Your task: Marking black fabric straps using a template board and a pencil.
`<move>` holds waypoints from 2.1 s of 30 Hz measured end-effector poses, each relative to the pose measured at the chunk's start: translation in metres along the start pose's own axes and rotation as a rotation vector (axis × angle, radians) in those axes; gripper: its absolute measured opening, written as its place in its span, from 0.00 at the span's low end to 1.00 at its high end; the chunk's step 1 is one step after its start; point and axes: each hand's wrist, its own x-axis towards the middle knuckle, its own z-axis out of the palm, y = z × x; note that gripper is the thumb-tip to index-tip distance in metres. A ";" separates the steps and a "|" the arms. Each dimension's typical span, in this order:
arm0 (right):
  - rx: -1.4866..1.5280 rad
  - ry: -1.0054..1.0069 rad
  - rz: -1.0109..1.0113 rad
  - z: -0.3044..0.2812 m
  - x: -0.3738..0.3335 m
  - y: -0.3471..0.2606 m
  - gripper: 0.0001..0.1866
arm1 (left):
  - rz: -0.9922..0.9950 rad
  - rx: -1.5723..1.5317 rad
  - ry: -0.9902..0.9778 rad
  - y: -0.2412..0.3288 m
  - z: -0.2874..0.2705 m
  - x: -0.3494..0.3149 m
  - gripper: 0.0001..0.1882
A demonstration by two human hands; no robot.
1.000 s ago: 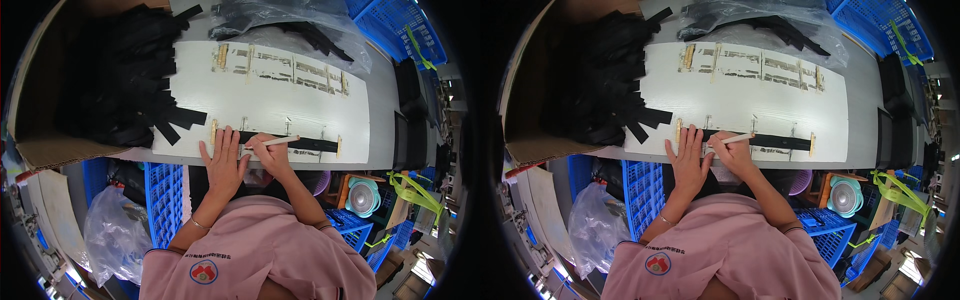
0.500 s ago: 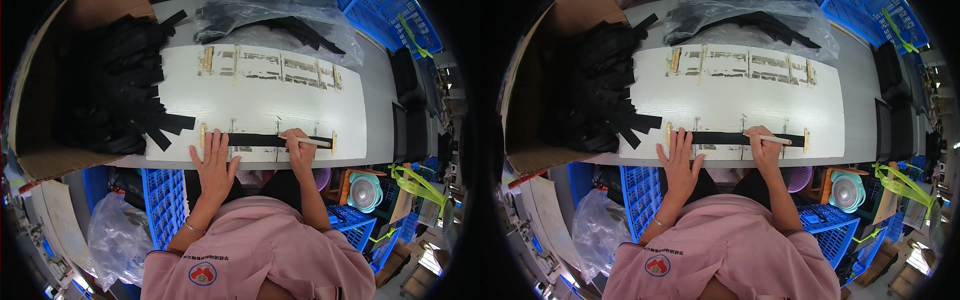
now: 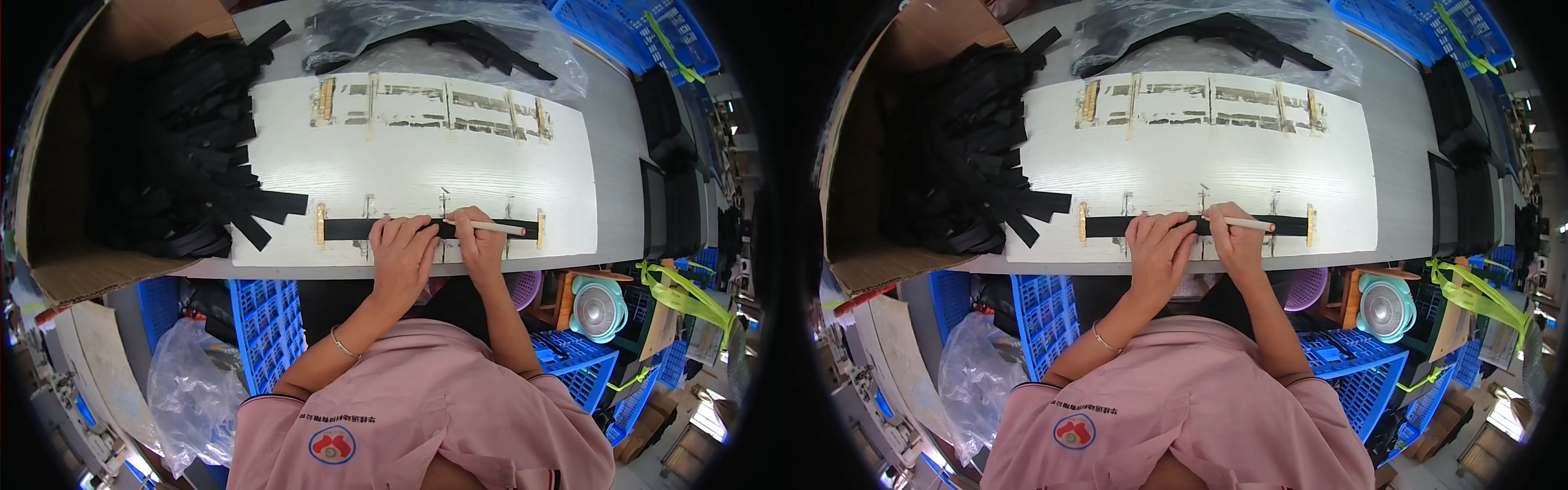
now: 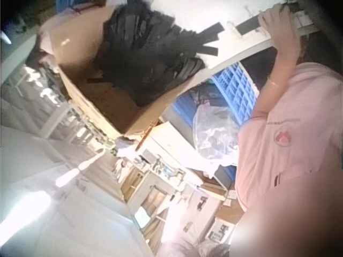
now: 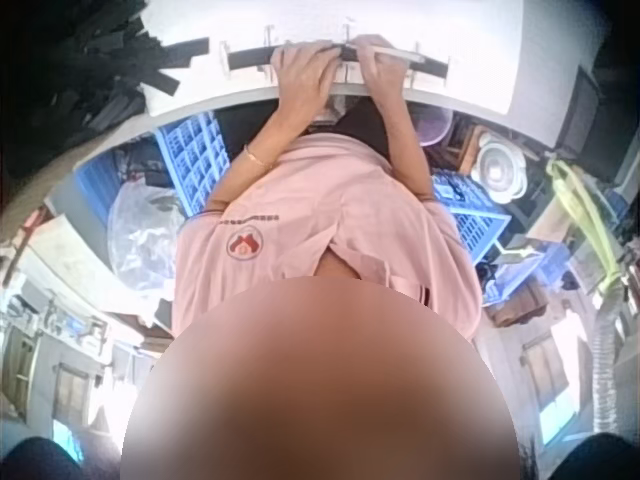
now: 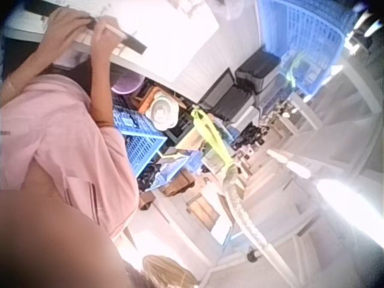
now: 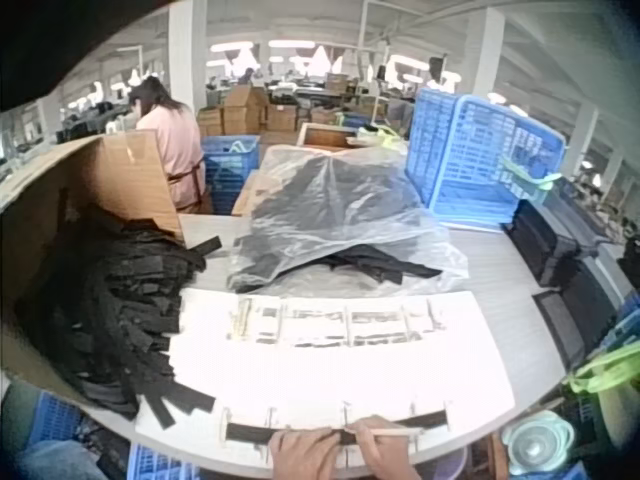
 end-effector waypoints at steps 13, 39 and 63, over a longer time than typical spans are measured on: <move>-0.033 -0.055 -0.183 -0.008 0.004 0.001 0.10 | 0.001 0.041 0.056 0.000 0.006 0.006 0.09; 0.065 0.235 0.102 -0.095 -0.001 0.039 0.14 | 0.142 -0.088 -0.064 0.054 0.068 0.034 0.09; -0.031 0.119 -0.051 -0.096 0.000 0.042 0.14 | 0.176 -0.027 -0.079 0.050 0.087 0.036 0.09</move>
